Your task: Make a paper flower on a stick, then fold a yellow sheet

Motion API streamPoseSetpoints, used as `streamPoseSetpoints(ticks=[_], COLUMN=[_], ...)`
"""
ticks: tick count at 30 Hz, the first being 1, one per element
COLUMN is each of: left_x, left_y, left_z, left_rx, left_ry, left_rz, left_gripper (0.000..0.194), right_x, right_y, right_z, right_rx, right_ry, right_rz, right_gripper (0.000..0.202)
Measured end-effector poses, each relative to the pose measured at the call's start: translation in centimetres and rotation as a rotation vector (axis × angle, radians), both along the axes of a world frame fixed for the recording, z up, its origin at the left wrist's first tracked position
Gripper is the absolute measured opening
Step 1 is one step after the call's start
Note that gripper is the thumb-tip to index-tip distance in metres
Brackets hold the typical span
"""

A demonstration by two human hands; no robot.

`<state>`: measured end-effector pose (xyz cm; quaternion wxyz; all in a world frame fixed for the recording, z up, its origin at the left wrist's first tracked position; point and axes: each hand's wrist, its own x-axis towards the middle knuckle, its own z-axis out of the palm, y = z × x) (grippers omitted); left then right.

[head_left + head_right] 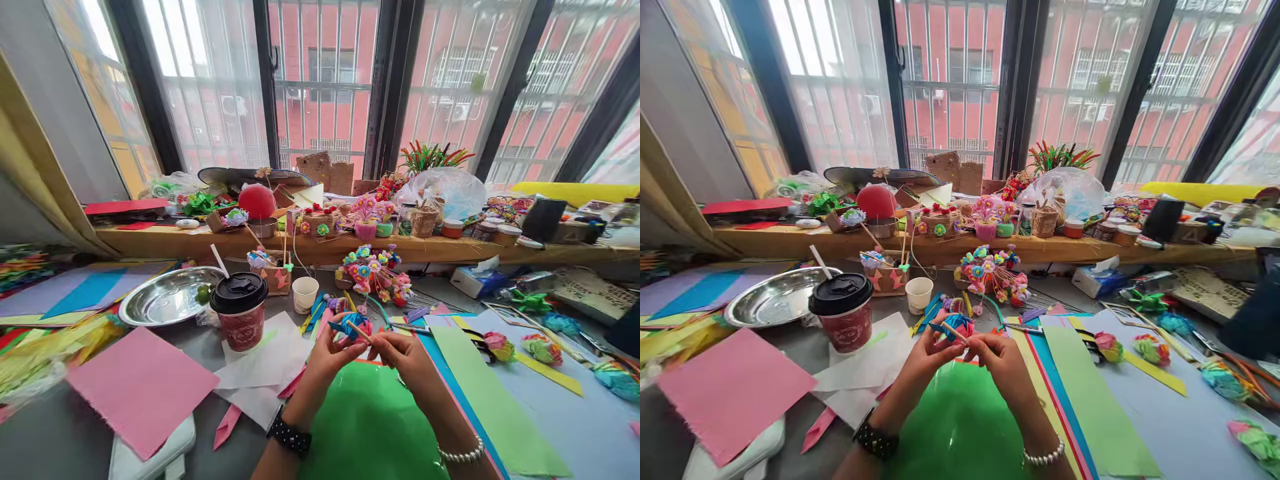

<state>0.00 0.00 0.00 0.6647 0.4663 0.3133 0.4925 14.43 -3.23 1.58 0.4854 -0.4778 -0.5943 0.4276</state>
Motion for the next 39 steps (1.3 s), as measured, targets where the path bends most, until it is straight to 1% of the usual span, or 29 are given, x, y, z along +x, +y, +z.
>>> streamPoseSetpoints(ticks=[5,8,10,14,16,18,19,22,23,24,26,28,29,33,39], left_x=[0.0,0.1,0.4,0.7,0.5,0.1,-0.1,-0.6,-0.7,-0.8,-0.7,-0.6,-0.6,-0.7,-1.0], left_y=[-0.3,-0.4,-0.4,-0.1,0.1,0.2,0.3,0.4,0.4,0.3,0.1,-0.1,-0.2,-0.1,0.3], left_z=[0.2,0.0,-0.2,-0.8,-1.0,-1.0,-1.0,-0.9,-0.8,-0.7,-0.4,-0.1,0.0,-0.1,-0.5], left_rx=[-0.014,-0.008,-0.006,-0.031,-0.023,0.059,0.122,0.310,0.369,0.435,0.569,0.648,0.659,0.633,0.585], left_ry=[-0.035,-0.038,-0.042,-0.017,0.036,0.126,0.188,0.406,0.469,0.526,0.618,0.699,0.726,0.757,0.796], left_rz=[-0.009,-0.015,0.006,0.057,0.039,0.034,0.056,0.197,0.228,0.241,0.231,0.205,0.182,0.072,0.070], left_gripper=[0.055,0.055,0.057,0.065,0.065,0.062,0.061,0.062,0.060,0.053,0.030,0.012,0.009,0.011,0.009], right_x=[0.1,0.0,-0.1,-0.3,-0.3,-0.2,-0.1,0.0,0.0,0.0,-0.2,-0.4,-0.4,-0.4,-0.2], right_y=[-0.4,-0.3,-0.3,-0.4,-0.5,-0.4,-0.4,-0.1,0.0,0.1,0.2,0.2,0.2,0.1,0.3], right_z=[0.4,0.2,0.1,0.0,0.0,-0.1,-0.2,-0.6,-0.8,-1.0,-1.2,-1.4,-1.4,-1.3,-1.4], right_rx=[0.012,0.032,0.073,0.179,0.246,0.308,0.334,0.381,0.387,0.386,0.370,0.337,0.319,0.276,0.283], right_ry=[-0.002,-0.009,-0.010,-0.090,-0.173,-0.261,-0.307,-0.457,-0.511,-0.565,-0.660,-0.718,-0.730,-0.730,-0.742], right_rz=[0.009,-0.017,-0.037,-0.134,-0.200,-0.249,-0.263,-0.281,-0.278,-0.272,-0.246,-0.214,-0.198,-0.151,-0.161], right_gripper=[0.028,0.025,0.025,0.026,0.026,0.025,0.025,0.025,0.024,0.023,0.020,0.018,0.017,0.012,0.009])
